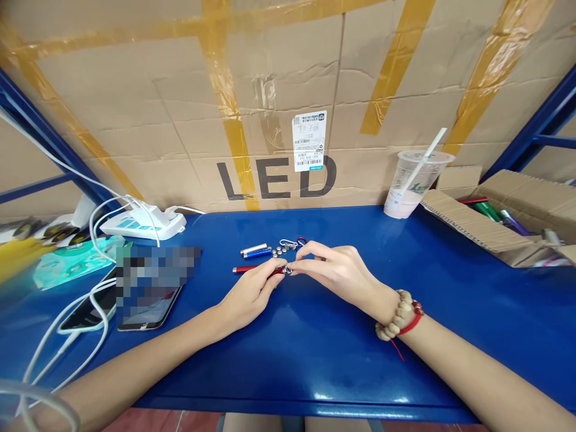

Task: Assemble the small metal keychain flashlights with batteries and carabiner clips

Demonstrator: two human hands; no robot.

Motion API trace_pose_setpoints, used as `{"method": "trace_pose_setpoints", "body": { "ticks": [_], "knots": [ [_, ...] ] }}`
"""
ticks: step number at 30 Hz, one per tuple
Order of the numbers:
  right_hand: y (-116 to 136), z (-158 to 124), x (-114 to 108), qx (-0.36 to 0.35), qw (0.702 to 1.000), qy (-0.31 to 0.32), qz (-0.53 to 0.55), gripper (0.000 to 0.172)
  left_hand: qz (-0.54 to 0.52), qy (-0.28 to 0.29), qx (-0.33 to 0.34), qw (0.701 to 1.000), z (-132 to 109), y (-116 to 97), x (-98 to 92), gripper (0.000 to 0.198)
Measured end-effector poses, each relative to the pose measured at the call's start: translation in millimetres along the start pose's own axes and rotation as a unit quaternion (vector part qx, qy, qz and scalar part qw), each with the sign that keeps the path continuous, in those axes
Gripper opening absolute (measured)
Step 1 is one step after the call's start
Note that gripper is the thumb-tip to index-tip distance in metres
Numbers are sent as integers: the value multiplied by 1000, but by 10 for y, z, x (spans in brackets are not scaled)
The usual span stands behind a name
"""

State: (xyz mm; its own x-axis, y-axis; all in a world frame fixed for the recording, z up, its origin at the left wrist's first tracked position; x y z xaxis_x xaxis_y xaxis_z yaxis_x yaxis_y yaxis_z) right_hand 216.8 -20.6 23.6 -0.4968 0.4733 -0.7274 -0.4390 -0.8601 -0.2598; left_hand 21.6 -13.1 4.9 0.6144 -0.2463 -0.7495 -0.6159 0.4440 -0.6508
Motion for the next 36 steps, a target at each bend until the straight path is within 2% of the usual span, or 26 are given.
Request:
{"method": "trace_pose_setpoints", "body": {
  "ticks": [6, 14, 19, 24, 26, 28, 30, 32, 34, 36],
  "knots": [
    [-25, -2, 1, 13, 1000, -6, 10, 24, -16, 17, 4, 1000, 13, 18, 22, 20],
    [-5, 23, -22, 19, 998, -22, 51, 22, -8, 42, 27, 999, -13, 15, -41, 16],
    [26, 42, -22, 38, 995, -13, 96, 21, 18, 11, 87, 996, -27, 51, -27, 7],
    [38, 48, 27, 84, 984, -2, 154, 18, 66, -6, 146, 987, -46, 63, 1, 11],
    [53, 54, 66, 137, 970, -22, 202, 18, 69, -22, 143, 987, -56, 65, 8, 12],
    [76, 65, 103, 224, 939, -53, 256, 22, 66, -45, 126, 989, -64, 68, 12, 13],
    [102, 79, 133, 323, 889, -53, 322, 28, 71, -62, 118, 989, -68, 68, 13, 15],
    [119, 92, 150, 393, 837, -21, 380, 32, 82, -64, 116, 988, -66, 63, 9, 16],
    [113, 99, 153, 422, 810, 3, 407, 34, 78, -54, 106, 990, -56, 55, -1, 16],
    [88, 95, 156, 422, 807, 5, 413, 34, 59, -29, 88, 994, -43, 45, -12, 17]
  ]
}}
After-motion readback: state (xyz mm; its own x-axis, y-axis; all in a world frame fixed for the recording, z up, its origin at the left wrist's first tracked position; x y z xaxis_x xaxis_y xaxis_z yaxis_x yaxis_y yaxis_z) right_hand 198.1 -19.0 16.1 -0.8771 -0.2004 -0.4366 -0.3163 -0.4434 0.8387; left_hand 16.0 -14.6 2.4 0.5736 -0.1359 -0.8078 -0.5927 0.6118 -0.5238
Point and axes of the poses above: each hand's wrist, its own z-axis towards the middle knuckle, its own x-axis out of the palm, y = z × x, the point moved 1 cm from there along z, towards the middle knuckle, and after that the axes turned 15 degrees about -x, right-handed, at the moved point
